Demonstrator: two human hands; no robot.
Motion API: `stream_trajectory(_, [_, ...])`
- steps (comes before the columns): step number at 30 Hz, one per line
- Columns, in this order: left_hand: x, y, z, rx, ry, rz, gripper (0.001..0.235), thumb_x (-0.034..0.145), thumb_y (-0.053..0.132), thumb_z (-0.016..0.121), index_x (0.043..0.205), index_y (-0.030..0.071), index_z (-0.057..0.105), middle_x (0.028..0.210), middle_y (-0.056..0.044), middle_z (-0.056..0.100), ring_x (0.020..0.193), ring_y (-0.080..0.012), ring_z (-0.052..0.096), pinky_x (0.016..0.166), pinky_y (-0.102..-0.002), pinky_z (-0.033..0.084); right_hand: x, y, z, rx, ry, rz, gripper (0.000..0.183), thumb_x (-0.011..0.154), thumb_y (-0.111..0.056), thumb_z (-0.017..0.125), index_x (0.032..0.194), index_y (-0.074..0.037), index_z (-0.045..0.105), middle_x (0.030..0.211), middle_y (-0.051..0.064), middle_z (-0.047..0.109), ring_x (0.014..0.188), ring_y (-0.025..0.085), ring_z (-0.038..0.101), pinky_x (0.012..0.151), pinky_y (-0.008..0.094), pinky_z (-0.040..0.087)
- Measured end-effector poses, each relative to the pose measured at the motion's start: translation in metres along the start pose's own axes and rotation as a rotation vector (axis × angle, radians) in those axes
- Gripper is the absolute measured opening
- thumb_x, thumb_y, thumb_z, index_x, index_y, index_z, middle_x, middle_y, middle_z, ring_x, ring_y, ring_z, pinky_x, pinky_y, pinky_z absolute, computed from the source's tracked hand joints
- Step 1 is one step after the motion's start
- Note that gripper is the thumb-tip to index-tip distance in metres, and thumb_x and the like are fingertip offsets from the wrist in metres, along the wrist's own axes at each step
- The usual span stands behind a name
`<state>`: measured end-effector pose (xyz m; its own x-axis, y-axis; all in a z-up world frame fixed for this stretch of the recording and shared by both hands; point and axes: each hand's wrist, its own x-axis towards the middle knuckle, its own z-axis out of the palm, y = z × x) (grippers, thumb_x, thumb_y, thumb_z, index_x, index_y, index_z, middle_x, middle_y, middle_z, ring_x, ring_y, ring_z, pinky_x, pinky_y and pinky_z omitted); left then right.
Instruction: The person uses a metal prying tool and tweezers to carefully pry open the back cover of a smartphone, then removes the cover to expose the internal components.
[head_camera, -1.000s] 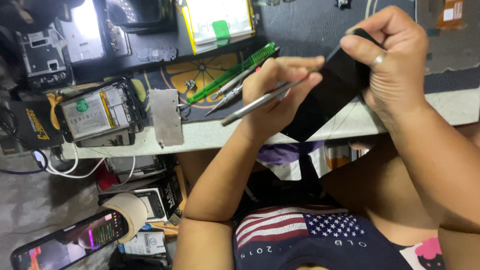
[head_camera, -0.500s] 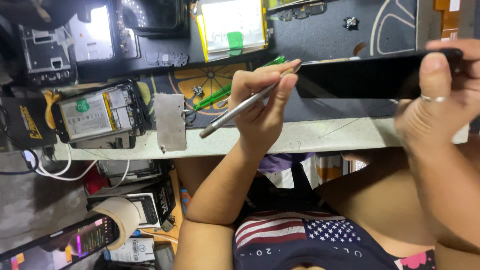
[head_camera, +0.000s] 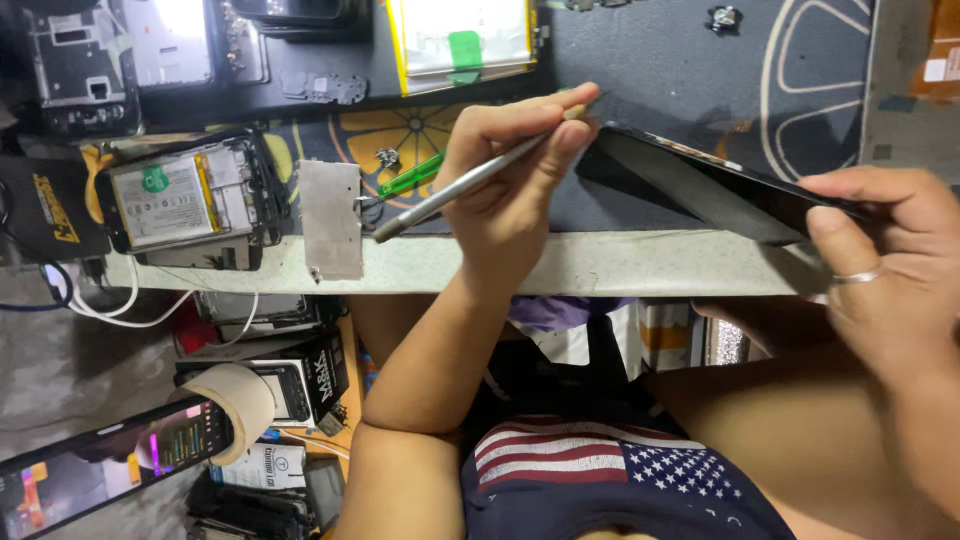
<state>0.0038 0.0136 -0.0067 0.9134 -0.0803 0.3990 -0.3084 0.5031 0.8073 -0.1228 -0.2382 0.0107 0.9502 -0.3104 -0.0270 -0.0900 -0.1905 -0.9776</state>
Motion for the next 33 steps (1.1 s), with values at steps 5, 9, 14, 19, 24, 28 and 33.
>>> stream_trajectory(5, [-0.005, 0.009, 0.001, 0.067, -0.018, -0.042, 0.013, 0.108, -0.009, 0.067, 0.118, -0.005, 0.06, 0.125, -0.023, 0.07, 0.115, -0.019, 0.071, 0.104, -0.03, 0.06, 0.005, 0.003, 0.013, 0.202, 0.024, -0.091, 0.013, 0.106, 0.0, 0.064, 0.117, -0.002, 0.058, 0.112, 0.008, 0.068, 0.097, 0.009, 0.062, 0.097, 0.021, 0.049])
stream_trajectory(9, [-0.011, 0.016, 0.0, 0.029, -0.035, -0.072, 0.012, 0.109, -0.01, 0.066, 0.118, -0.004, 0.06, 0.125, -0.022, 0.07, 0.117, -0.0204, 0.071, 0.106, -0.032, 0.06, 0.006, 0.004, 0.017, 0.225, -0.005, -0.085, 0.011, 0.103, -0.002, 0.067, 0.109, -0.001, 0.058, 0.109, 0.011, 0.069, 0.091, 0.009, 0.06, 0.09, 0.02, 0.048])
stream_trajectory(14, [-0.021, 0.021, -0.007, 0.1, -0.067, -0.046, 0.018, 0.106, -0.007, 0.068, 0.121, -0.001, 0.06, 0.123, -0.021, 0.07, 0.114, -0.0217, 0.072, 0.103, -0.033, 0.061, 0.004, 0.005, 0.017, 0.221, -0.038, -0.072, 0.014, 0.102, -0.006, 0.07, 0.108, -0.001, 0.058, 0.109, 0.011, 0.07, 0.091, 0.008, 0.06, 0.089, 0.019, 0.047])
stream_trajectory(19, [-0.026, 0.021, -0.008, 0.113, -0.071, -0.02, 0.018, 0.106, -0.005, 0.069, 0.121, 0.0, 0.06, 0.121, -0.02, 0.072, 0.11, -0.0218, 0.072, 0.101, -0.032, 0.06, 0.003, 0.0, 0.019, 0.125, -0.04, -0.102, 0.014, 0.103, -0.008, 0.07, 0.112, 0.001, 0.064, 0.109, 0.007, 0.069, 0.097, 0.008, 0.063, 0.095, 0.02, 0.049])
stream_trajectory(24, [-0.019, 0.013, -0.006, 0.218, -0.083, 0.017, 0.016, 0.104, -0.003, 0.071, 0.117, -0.001, 0.061, 0.12, -0.021, 0.073, 0.116, -0.0248, 0.071, 0.101, -0.033, 0.054, 0.012, -0.006, 0.021, -0.177, -0.071, -0.178, 0.02, 0.091, 0.003, 0.078, 0.105, 0.002, 0.063, 0.111, 0.008, 0.07, 0.101, 0.012, 0.066, 0.093, 0.025, 0.052])
stream_trajectory(28, [-0.023, 0.015, -0.006, 0.128, -0.005, -0.168, 0.019, 0.098, -0.004, 0.071, 0.115, -0.002, 0.062, 0.121, -0.025, 0.073, 0.105, -0.0247, 0.071, 0.08, -0.029, 0.054, 0.013, -0.01, 0.019, 0.079, -0.054, -0.047, 0.017, 0.094, 0.005, 0.08, 0.104, -0.001, 0.068, 0.102, 0.005, 0.072, 0.088, 0.007, 0.067, 0.083, 0.019, 0.054])
stream_trajectory(33, [-0.033, 0.029, -0.011, 0.236, -0.089, 0.032, 0.022, 0.103, -0.005, 0.072, 0.121, 0.002, 0.063, 0.123, -0.019, 0.071, 0.117, -0.0222, 0.071, 0.104, -0.031, 0.058, 0.023, -0.015, 0.019, 0.297, -0.035, 0.078, 0.018, 0.09, 0.007, 0.079, 0.103, -0.004, 0.072, 0.091, 0.005, 0.071, 0.08, 0.008, 0.067, 0.08, 0.021, 0.054])
